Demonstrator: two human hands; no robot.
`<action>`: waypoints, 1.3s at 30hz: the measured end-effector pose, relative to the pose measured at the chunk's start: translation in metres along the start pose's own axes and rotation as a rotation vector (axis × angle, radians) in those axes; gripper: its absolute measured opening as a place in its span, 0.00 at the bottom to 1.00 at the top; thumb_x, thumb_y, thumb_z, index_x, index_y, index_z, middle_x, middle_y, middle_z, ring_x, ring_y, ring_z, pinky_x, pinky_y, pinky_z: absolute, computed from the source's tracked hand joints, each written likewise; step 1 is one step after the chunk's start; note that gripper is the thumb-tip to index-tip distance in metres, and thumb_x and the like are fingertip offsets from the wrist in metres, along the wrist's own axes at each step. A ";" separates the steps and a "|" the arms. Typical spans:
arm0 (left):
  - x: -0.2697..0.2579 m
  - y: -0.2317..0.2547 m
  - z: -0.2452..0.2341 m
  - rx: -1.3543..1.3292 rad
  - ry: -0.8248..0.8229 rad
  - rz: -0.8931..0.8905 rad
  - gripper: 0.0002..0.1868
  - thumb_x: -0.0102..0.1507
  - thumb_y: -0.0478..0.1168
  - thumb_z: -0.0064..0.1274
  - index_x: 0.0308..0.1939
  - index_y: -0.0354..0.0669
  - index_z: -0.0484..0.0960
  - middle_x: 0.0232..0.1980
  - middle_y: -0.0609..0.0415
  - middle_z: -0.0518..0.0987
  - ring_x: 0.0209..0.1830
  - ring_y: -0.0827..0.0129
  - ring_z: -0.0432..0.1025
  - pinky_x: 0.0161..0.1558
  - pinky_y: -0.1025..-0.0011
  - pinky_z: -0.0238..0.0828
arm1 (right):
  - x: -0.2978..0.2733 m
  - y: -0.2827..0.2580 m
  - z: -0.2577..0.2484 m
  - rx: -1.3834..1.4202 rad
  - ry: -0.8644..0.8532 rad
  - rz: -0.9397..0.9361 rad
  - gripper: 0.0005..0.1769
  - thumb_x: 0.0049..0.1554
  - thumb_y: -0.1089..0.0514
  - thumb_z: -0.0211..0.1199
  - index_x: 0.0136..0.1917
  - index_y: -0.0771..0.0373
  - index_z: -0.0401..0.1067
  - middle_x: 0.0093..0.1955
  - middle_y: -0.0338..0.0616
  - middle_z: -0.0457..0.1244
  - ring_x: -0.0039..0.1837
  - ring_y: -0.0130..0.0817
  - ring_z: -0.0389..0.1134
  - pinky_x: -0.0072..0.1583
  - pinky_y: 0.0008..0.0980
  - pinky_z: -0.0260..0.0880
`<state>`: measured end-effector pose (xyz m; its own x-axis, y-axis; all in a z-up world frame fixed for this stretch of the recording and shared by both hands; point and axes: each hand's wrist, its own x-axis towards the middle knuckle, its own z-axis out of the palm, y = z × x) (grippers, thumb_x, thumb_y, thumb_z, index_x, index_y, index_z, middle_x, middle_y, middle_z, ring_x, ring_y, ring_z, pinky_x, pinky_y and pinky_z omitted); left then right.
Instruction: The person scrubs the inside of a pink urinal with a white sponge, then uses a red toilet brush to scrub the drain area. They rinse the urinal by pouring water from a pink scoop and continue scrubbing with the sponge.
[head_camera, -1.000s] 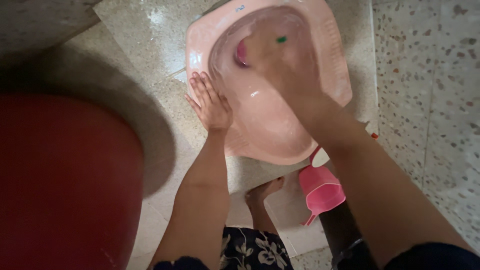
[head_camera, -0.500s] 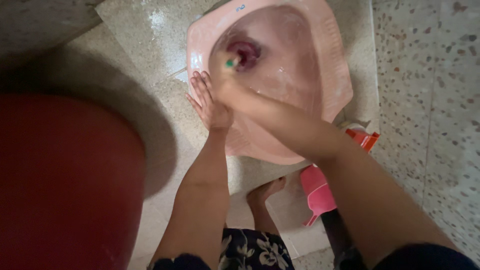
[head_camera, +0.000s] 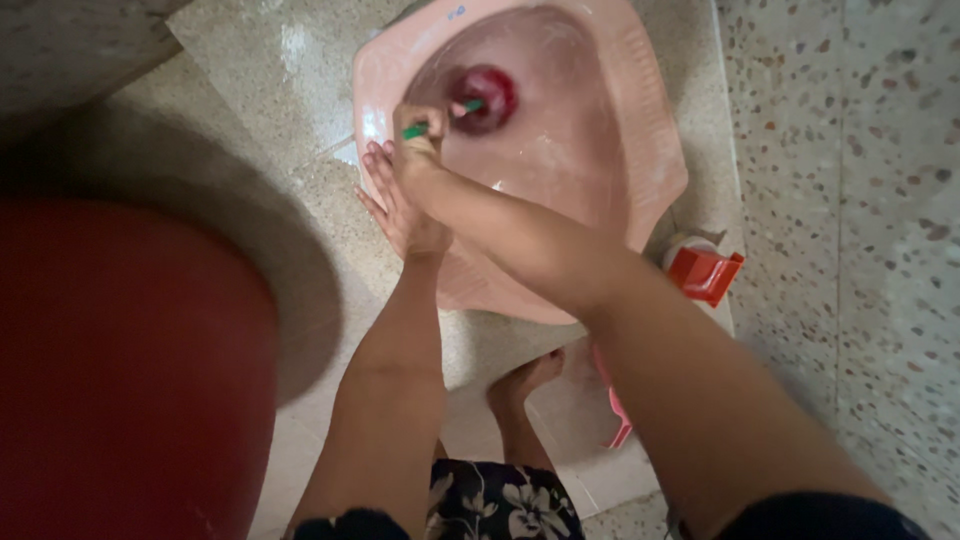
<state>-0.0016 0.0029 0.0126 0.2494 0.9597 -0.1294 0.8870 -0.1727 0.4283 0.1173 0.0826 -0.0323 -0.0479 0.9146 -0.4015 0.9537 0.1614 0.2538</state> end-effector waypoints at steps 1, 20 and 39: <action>0.000 0.000 0.000 0.009 -0.039 -0.027 0.48 0.62 0.49 0.46 0.80 0.36 0.42 0.83 0.41 0.41 0.84 0.51 0.33 0.78 0.43 0.22 | -0.003 -0.006 -0.006 0.009 -0.023 0.000 0.13 0.55 0.58 0.62 0.54 0.60 0.78 0.53 0.48 0.69 0.56 0.46 0.71 0.49 0.48 0.72; -0.008 -0.023 0.002 0.035 -0.196 0.019 0.42 0.73 0.48 0.38 0.84 0.37 0.35 0.87 0.43 0.33 0.88 0.51 0.27 0.81 0.43 0.21 | -0.030 -0.025 0.022 0.028 0.018 0.049 0.10 0.61 0.55 0.57 0.49 0.52 0.80 0.48 0.43 0.71 0.51 0.40 0.72 0.50 0.41 0.70; -0.005 -0.018 -0.015 0.189 -0.489 0.023 0.43 0.74 0.55 0.32 0.82 0.43 0.27 0.83 0.36 0.21 0.83 0.43 0.16 0.78 0.39 0.16 | 0.014 0.040 0.102 0.185 -0.136 0.218 0.12 0.64 0.57 0.58 0.58 0.52 0.78 0.57 0.42 0.69 0.60 0.42 0.68 0.54 0.45 0.66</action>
<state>-0.0251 0.0044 0.0187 0.3819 0.7475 -0.5435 0.9226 -0.2731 0.2726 0.1853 0.0639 -0.1170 0.1924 0.8603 -0.4722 0.9754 -0.1150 0.1878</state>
